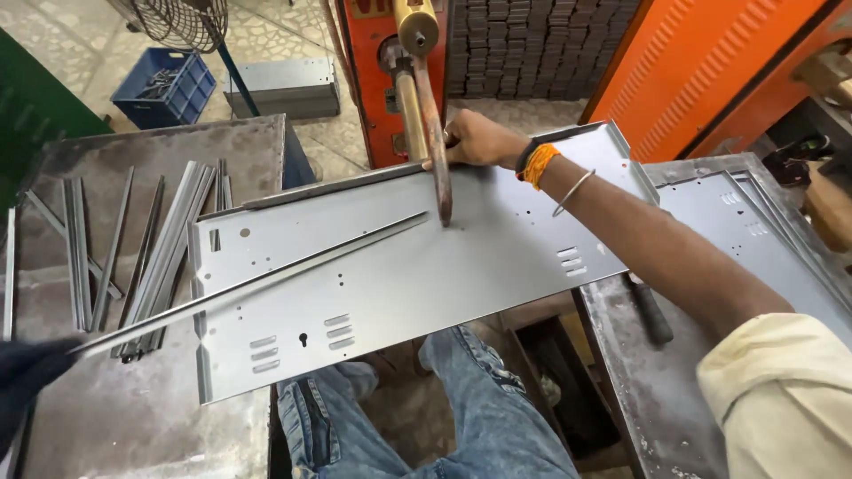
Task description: The recorder uses a spot welding machine to attach metal rails to metal panels at a manual workstation.
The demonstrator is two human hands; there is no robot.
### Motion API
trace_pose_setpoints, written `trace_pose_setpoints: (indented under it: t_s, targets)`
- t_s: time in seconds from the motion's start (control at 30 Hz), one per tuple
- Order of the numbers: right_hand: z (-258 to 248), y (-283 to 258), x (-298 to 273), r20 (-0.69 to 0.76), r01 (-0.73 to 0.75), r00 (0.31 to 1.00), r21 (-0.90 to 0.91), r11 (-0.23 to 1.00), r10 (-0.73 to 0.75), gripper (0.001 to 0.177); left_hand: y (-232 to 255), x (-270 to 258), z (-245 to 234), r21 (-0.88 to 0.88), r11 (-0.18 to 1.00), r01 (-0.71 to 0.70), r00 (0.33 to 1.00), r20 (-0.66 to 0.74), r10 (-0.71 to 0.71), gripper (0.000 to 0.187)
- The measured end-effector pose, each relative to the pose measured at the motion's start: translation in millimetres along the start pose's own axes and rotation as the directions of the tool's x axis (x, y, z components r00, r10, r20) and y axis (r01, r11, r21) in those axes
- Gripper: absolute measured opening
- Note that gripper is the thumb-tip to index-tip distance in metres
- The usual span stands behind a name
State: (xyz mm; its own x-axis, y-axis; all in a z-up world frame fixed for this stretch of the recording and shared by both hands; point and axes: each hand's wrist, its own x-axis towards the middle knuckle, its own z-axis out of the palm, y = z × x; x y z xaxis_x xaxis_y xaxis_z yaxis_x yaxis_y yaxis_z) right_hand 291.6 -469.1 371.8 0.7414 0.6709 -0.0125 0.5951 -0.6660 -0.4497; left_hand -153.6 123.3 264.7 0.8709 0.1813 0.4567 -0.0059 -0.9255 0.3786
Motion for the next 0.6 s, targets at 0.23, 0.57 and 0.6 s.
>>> trace_pose_setpoints:
  t_s: [0.23,0.57,0.6]
  targets:
    - [-8,-10,-7,-0.028,0.066,0.998,0.106,0.992,-0.064,0.046,232,125,26,0.131,0.954,-0.270,0.963,0.055,0.265,0.018]
    - [6,3,-26,-0.208,0.292,0.934,-0.023,0.956,-0.290,0.026,299,188,99,0.319,0.862,-0.395,0.891,-0.096,0.444,0.021]
    - [8,5,-30,-0.202,0.296,0.934,-0.021,0.955,-0.294,0.026,302,189,95,0.320,0.864,-0.389,0.894,-0.096,0.438,0.021]
